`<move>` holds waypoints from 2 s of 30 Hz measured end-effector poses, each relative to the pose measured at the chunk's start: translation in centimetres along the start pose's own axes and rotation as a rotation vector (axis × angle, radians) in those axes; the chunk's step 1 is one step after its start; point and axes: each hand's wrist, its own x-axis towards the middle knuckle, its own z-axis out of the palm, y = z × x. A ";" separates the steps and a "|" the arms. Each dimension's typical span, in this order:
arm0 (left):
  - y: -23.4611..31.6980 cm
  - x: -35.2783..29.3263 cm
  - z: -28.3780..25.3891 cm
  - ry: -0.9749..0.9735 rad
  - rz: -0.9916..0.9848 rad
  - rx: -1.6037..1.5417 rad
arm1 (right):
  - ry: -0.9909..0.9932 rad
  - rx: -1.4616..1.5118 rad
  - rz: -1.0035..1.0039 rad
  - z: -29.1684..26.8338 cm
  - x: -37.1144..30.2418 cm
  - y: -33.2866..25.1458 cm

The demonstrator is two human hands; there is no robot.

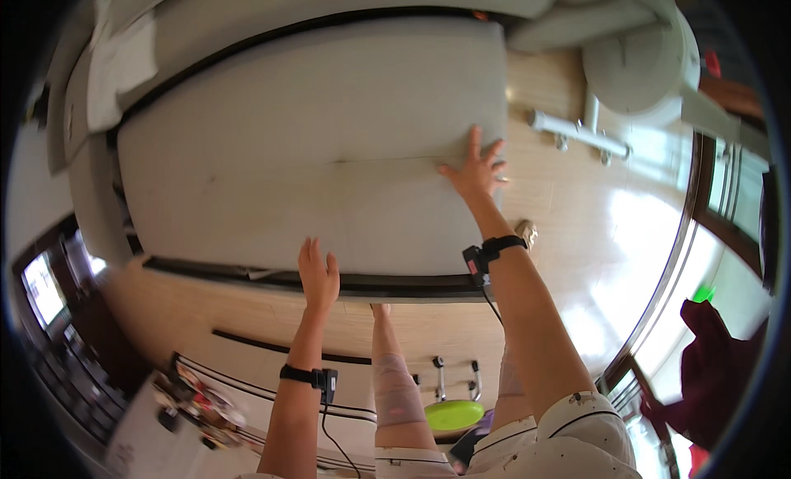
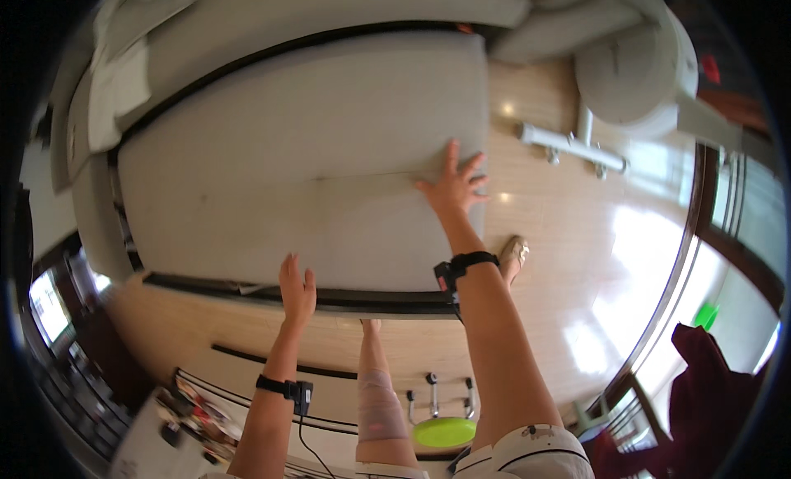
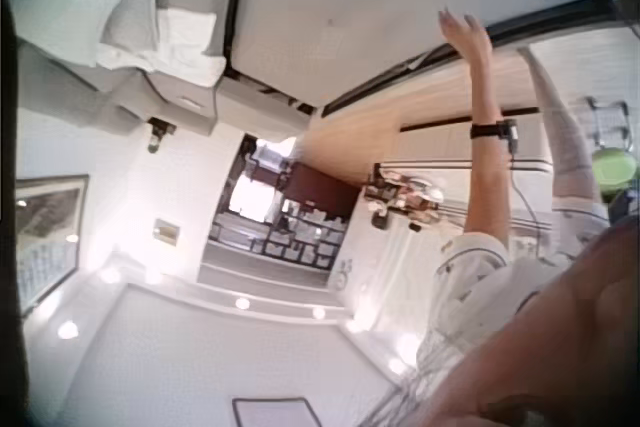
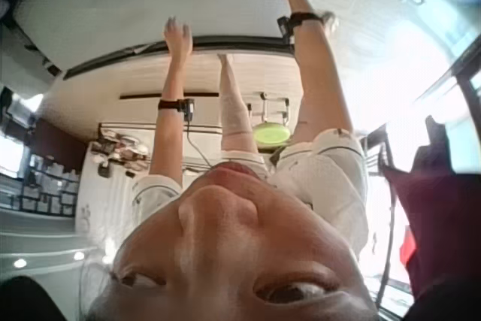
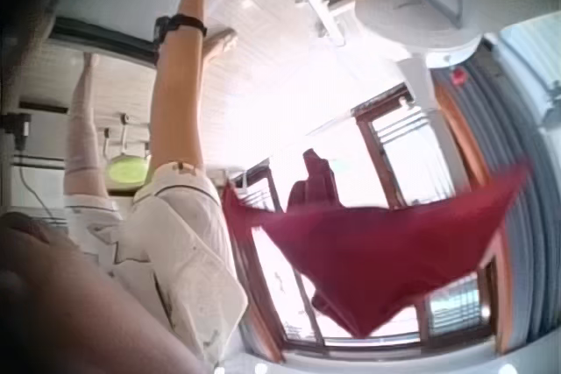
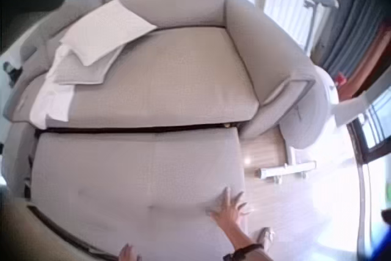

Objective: The person lifts and positions a large sofa cushion onto a sectional sofa, aligning it with the frame and securing it using straps. Another person assists by holding the cushion steady. The person then picks up a small cloth from the sofa and places it on the floor.

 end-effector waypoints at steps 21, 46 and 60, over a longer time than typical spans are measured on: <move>-34.4 -16.9 -11.5 0.305 -0.603 -1.011 | -0.568 -0.461 -0.179 22.8 -22.8 -27.7; -72.5 1.2 -26.2 0.424 -0.938 -1.260 | -0.435 -0.256 -0.598 34.8 -41.2 -64.4; -89.9 8.3 -30.0 0.216 -1.237 -1.761 | -0.354 -0.294 -0.655 55.9 -61.3 -84.7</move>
